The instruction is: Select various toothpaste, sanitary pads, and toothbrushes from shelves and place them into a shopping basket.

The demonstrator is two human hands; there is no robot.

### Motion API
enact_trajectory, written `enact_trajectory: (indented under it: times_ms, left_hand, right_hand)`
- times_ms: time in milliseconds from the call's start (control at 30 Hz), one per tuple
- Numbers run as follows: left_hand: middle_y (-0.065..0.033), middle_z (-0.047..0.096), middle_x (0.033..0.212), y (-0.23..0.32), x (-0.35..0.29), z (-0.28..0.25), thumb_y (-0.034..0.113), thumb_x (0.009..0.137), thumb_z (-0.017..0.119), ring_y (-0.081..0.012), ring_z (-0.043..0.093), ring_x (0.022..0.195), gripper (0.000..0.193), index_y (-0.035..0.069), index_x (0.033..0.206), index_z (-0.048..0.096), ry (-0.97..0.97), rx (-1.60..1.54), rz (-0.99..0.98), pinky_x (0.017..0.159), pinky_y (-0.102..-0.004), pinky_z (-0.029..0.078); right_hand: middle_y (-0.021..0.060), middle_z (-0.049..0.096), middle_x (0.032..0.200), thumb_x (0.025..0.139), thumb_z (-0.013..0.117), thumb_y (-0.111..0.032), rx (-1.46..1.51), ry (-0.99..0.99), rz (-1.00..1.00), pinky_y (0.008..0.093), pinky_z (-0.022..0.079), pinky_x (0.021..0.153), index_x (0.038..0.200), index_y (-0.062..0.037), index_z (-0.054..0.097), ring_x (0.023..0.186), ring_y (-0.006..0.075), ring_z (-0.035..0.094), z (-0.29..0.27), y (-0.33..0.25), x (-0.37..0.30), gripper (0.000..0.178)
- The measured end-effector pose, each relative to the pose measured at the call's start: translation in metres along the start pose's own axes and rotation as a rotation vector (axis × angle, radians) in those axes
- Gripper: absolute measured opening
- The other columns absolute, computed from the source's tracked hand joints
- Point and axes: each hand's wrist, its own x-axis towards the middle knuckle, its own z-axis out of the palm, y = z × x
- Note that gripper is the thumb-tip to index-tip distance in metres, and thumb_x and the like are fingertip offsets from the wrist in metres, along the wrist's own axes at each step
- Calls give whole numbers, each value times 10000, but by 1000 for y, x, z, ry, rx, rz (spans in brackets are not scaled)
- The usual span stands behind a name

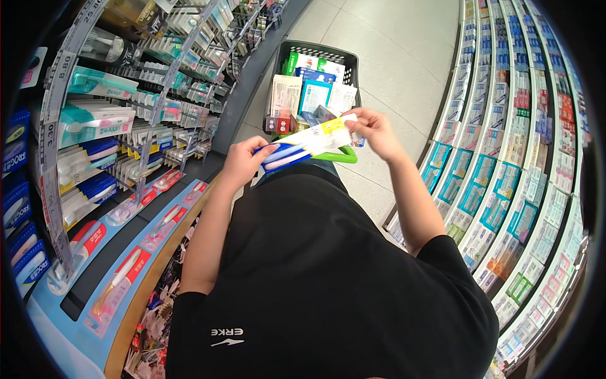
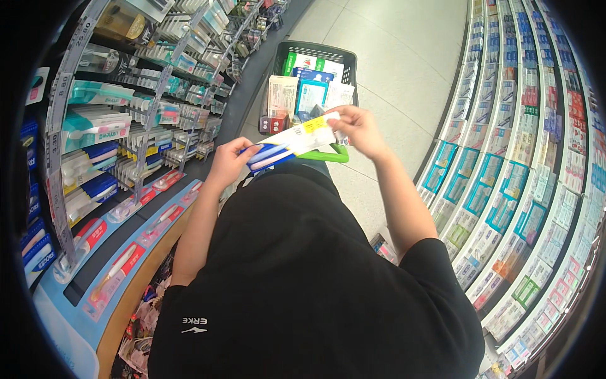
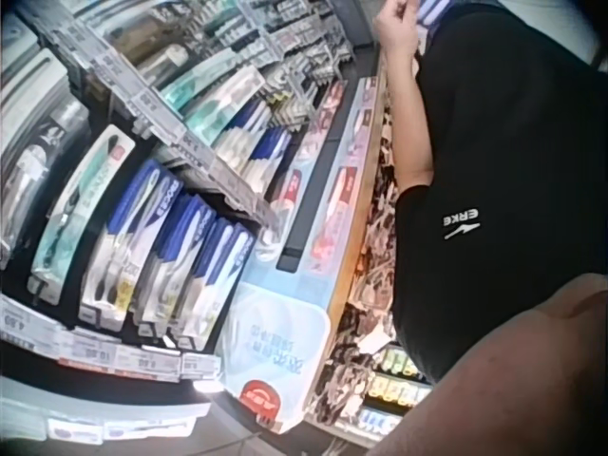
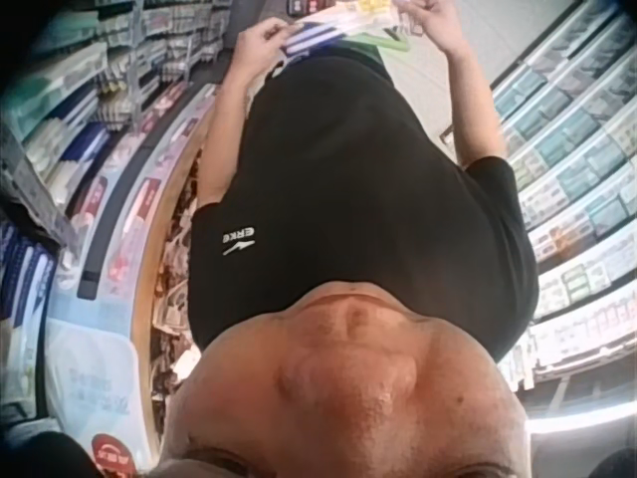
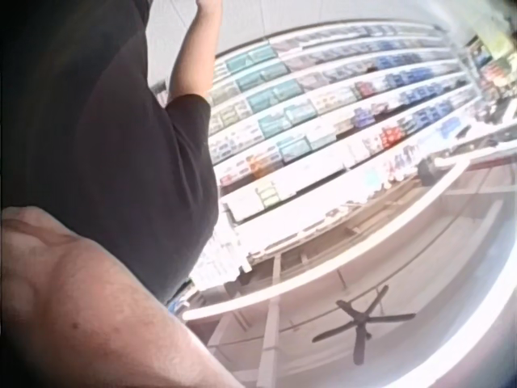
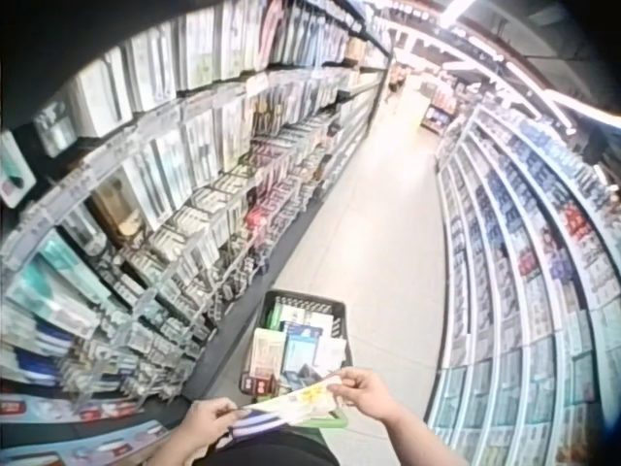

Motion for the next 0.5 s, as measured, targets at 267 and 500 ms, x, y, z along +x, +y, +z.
enact_trajectory:
  times_ms: [267,500]
  left_hand:
    - [-51,728,933,-17,3,8,106,1006,663,-84,659,845,179,-46,1097,690,-6,-563,18,790,-240,529]
    - [-56,726,893,-57,14,-5,128,988,690,-104,688,829,166,-33,1021,675,277,-438,-57,774,-253,552]
  right_hand:
    - [56,756,948,996,661,-105,-24,57,-52,249,496,743,1148,25,667,819,68,636,-26,-16,16,199]
    - [16,717,879,1002,656,-107,-54,244,-59,234,501,719,1195,29,635,812,64,637,-30,-8,36,237]
